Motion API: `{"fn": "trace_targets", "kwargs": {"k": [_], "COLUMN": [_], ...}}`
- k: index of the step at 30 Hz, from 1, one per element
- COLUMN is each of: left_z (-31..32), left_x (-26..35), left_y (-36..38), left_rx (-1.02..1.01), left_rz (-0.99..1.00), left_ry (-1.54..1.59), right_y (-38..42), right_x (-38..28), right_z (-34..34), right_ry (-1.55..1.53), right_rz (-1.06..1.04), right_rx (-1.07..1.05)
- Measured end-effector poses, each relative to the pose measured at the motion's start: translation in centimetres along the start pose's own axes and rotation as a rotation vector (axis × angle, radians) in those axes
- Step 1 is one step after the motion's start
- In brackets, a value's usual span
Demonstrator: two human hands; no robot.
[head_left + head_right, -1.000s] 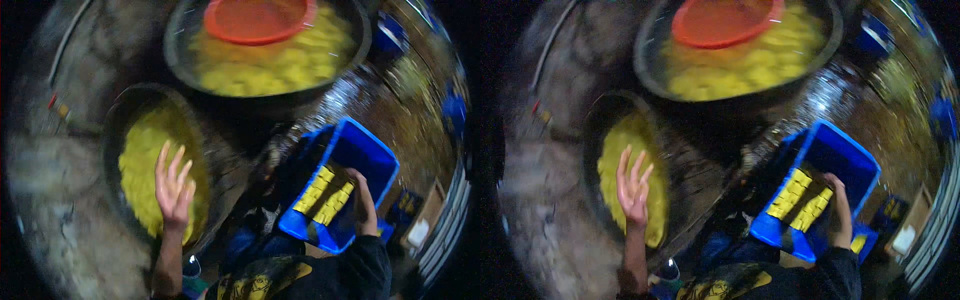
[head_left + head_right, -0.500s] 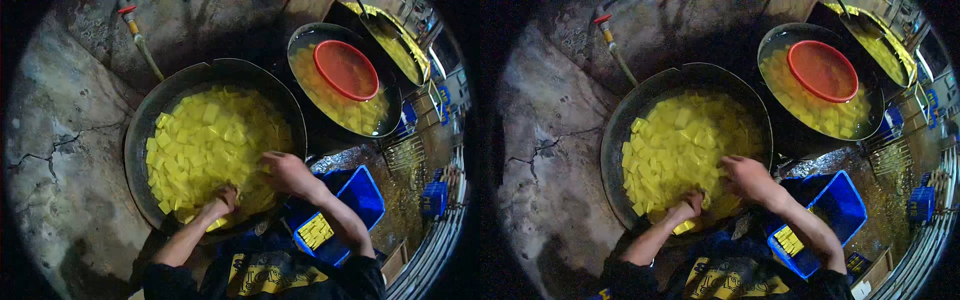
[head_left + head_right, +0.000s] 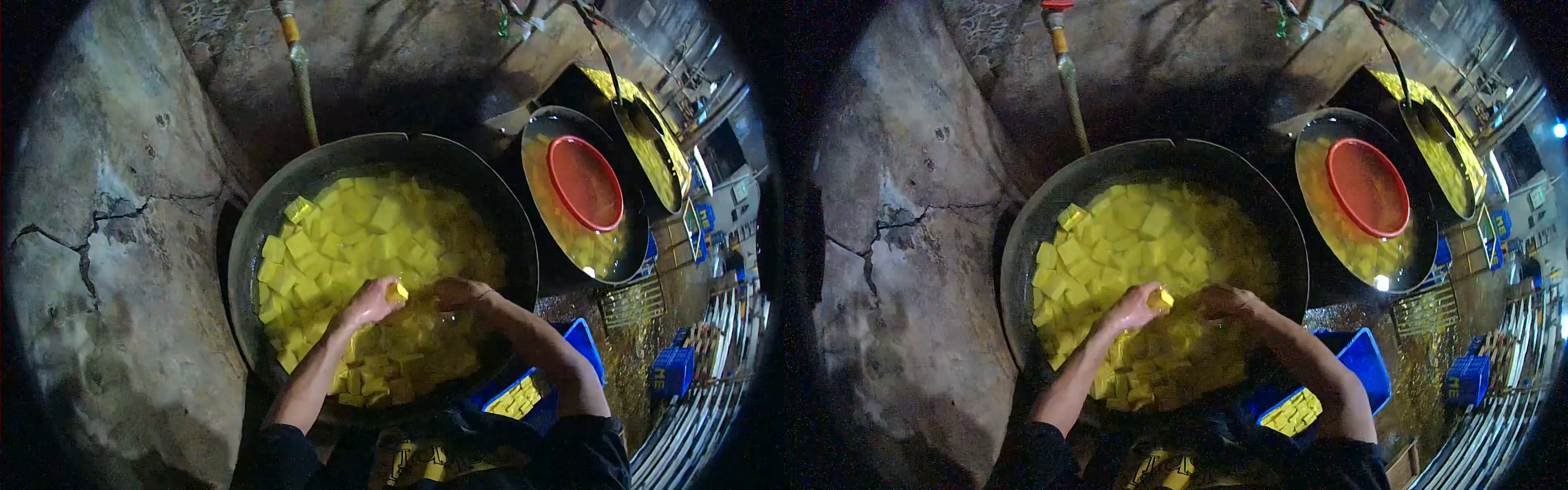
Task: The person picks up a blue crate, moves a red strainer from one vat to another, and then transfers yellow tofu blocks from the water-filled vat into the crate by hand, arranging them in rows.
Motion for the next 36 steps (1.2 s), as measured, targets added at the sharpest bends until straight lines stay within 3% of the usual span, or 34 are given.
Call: {"fn": "trace_targets", "kwargs": {"k": [2,3,4,5,6,7,9,10,11,12,14,17,18,20,23,24,25,26,27,28,29,30,31,32,33,36], "left_z": [-2.7,-3.9,-4.6,-4.9,-4.3,-3.7,-1.7,-0.6,-1.2,-0.9,-0.1,0.4,0.5,0.4,-1.2,-2.4,-1.9,-1.1,-0.7,-0.3,-4.1,-3.7,-2.8,-1.9,-1.5,-0.5], "left_x": [-0.2,0.2,0.8,1.9,1.8,1.2,-0.3,-1.1,0.5,0.5,0.0,-0.5,-0.7,-0.8,-0.8,-0.7,-1.9,-3.2,-4.1,-5.1,-3.1,-3.7,-4.8,-5.5,-5.5,-6.0], "left_y": [-2.2,-3.3,-4.0,-4.3,-5.6,-7.5,-9.2,-10.1,-9.3,-9.5,-9.2,-8.1,-7.2,-4.9,-2.4,-2.1,-2.0,-2.5,-2.9,-3.1,-1.5,-1.5,-1.9,-2.2,-2.5,-4.2], "left_rx": [-0.013,-0.065,-0.118,-0.03,-0.024,0.0,0.151,0.234,0.142,0.141,0.124,0.066,0.063,0.084,0.021,-0.142,0.012,0.016,0.101,0.186,0.151,0.156,0.169,0.176,0.235,0.281], "left_rz": [-0.013,-0.066,-0.12,-0.15,-0.158,-0.041,0.071,0.116,0.069,0.056,0.011,-0.14,-0.18,-0.217,-0.271,-0.373,-0.233,-0.231,-0.186,-0.138,-0.211,-0.209,-0.301,-0.392,-0.396,-0.369], "left_ry": [0.072,0.114,0.157,0.243,0.25,-0.047,-0.236,-0.335,-0.654,-0.659,-0.458,0.016,0.123,0.285,0.451,0.502,0.333,0.336,0.567,0.797,0.782,0.787,1.116,1.444,1.543,1.529], "right_y": [-0.5,-2.9,-4.6,-6.3,-7.6,-9.0,-11.1,-12.0,-11.9,-12.1,-13.1,-18.2,-21.2,-22.8,-21.3,-20.4,-19.5,-18.9,-19.7,-20.0,-20.2,-19.7,-19.1,-17.8,-16.2,-10.6], "right_x": [0.2,0.8,1.0,1.1,0.9,0.8,-1.0,-2.3,-6.0,-10.1,-15.2,-10.5,-5.9,-3.7,-4.8,-4.6,-4.5,-4.6,-5.6,-5.8,-4.7,-4.2,-3.5,-3.3,-3.3,-5.1], "right_z": [-2.8,-4.8,-6.3,-7.7,-8.7,-9.7,-11.3,-11.9,-11.3,-10.5,-7.7,-4.8,-3.4,-1.8,-1.4,-1.9,-2.5,-2.8,-4.1,-5.6,-7.7,-8.4,-9.2,-9.1,-8.9,-8.4], "right_ry": [-0.498,0.082,0.378,0.672,0.534,0.394,0.113,0.178,0.387,0.58,0.792,0.903,1.051,1.174,1.143,1.051,0.959,0.867,0.744,0.748,0.679,0.648,0.616,0.343,0.068,-0.76], "right_rz": [-0.159,-0.164,-0.154,-0.165,-0.205,-0.246,-0.322,-0.251,-0.107,0.045,0.209,0.157,-0.044,-0.255,-0.154,-0.106,-0.059,-0.013,0.158,0.156,0.197,0.219,0.242,0.098,-0.044,-0.467], "right_rx": [-0.001,-0.108,-0.161,-0.22,-0.2,-0.177,-0.13,-0.094,-0.022,0.049,0.109,0.064,0.264,0.464,0.413,0.422,0.431,0.442,0.391,0.394,0.257,0.186,0.117,0.059,0.003,-0.164]}}
Point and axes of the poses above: each hand's wrist, its own y-axis away from the middle knuckle, its own z-axis out of the palm, x = y × z, the point moved 1 cm from there along -y, towards the middle knuckle, and after that the axes turned 12 degrees about -y, right-handed, at the moved point
